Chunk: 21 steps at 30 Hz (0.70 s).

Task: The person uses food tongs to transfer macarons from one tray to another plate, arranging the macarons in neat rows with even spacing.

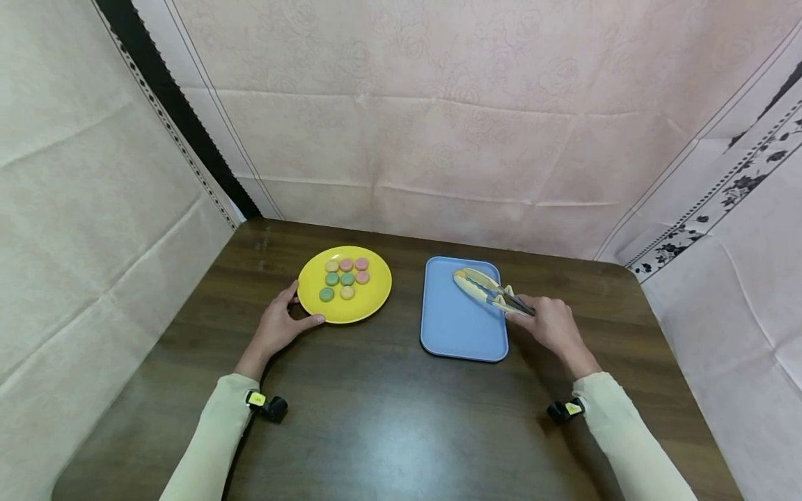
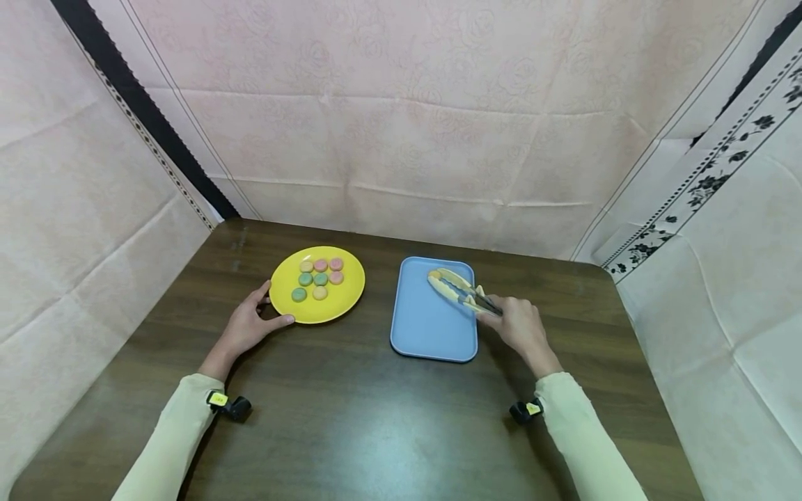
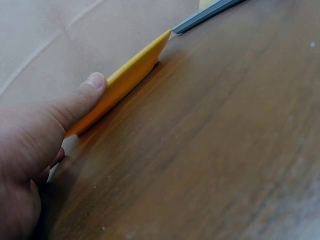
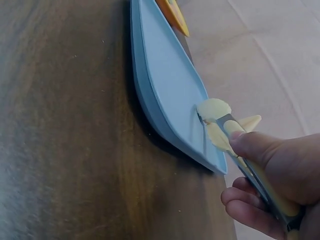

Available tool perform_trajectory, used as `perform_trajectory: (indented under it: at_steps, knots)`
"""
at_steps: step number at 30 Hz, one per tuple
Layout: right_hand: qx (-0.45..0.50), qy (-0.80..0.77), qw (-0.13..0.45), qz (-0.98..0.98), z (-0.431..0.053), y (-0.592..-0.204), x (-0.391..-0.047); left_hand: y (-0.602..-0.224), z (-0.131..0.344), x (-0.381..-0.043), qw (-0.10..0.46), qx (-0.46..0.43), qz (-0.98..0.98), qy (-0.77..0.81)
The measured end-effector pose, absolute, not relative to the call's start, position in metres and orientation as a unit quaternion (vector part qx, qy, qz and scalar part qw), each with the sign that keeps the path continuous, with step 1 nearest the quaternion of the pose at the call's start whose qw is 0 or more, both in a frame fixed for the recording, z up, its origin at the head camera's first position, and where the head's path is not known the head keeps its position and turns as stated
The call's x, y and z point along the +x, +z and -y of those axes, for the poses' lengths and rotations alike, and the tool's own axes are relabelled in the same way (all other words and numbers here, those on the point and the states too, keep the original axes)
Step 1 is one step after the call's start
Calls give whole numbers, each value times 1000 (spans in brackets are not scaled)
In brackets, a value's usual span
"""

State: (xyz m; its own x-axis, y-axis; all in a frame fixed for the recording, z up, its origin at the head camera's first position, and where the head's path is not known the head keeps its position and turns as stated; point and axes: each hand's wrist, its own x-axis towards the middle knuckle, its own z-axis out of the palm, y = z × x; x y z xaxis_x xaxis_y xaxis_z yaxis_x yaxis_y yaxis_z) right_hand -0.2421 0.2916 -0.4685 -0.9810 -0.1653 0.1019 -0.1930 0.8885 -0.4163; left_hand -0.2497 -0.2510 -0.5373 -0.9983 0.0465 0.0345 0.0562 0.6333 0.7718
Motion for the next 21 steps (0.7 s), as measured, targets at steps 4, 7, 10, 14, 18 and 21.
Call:
perform_trajectory:
  at_steps: [4,7,10,14,18,21]
  knots:
    - [92,223,39,970,-292,-471,-240,-537,251,-250,8,-28,906,-423]
    - [92,228,45,968,-294,-472,-240,-536,250,-251,9,-28,906,-422]
    - [90,233,54,967,-295,-471,-240,-536,250,-252,8,-31,905,-424]
    - [100,234,64,965,-295,-463,-240,-537,250,-251,10,-29,904,-426]
    - [107,235,71,963,-293,-451,-239,-537,251,-250,9,-29,905,-425]
    - [112,236,82,962,-289,-442,-236,-537,250,-250,6,-31,905,-424]
